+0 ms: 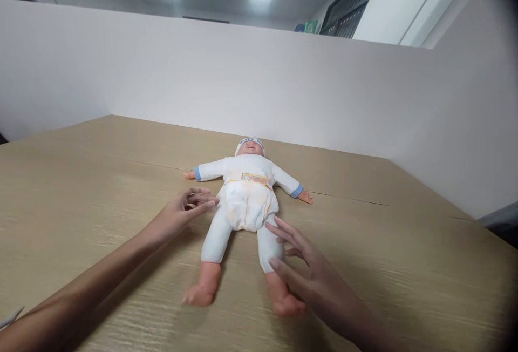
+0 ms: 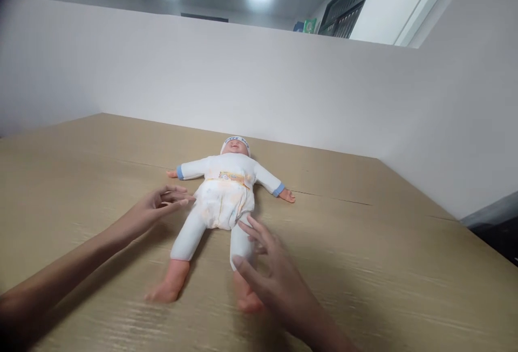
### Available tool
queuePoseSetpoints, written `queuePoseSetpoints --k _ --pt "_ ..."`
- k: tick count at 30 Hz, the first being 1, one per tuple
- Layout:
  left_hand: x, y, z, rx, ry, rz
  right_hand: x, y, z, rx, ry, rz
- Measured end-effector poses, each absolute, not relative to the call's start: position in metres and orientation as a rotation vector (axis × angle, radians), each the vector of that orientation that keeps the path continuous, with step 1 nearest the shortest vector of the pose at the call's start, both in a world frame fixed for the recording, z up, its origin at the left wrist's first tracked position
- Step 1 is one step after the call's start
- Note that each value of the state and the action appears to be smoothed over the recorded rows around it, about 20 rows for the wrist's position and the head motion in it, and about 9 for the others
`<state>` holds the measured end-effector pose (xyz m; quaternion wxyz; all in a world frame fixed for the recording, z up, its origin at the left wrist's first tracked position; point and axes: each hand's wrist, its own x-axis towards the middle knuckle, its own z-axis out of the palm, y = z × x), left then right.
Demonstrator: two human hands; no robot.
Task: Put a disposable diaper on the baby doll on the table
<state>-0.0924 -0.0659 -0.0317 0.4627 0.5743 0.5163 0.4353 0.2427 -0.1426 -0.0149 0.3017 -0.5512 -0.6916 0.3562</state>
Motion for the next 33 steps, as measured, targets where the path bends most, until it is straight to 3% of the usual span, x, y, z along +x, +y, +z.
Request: queuePoseSetpoints --k 4,9,12,25,29,33 --pt "-0.111 -0.045 -0.039 1.815 1.544 1.104 0.271 -0.128 -0.008 -1.49 -1.853 0.81" --pt "-0.105 0.022 -0.047 2.304 1.812 1.008 0.29 -0.032 -0.014 -1.49 -1.894 0.088" --pt "-0.095 0.056 -0.047 2.336 1.92 0.794 0.294 0.023 -0.023 -1.572 -2.02 -0.062" --pt "-0.064 0.059 -0.026 2.195 1.967 0.54 0.236 0.041 -0.022 -1.909 -1.957 0.115" --pt "-0.064 0.012 -0.001 2.106 1.972 0.662 0.242 0.006 0.002 -1.831 -1.88 0.227" --pt "-0.064 -0.089 0.016 2.029 1.931 0.865 0.264 -0.056 0.032 -1.668 -1.879 0.454"
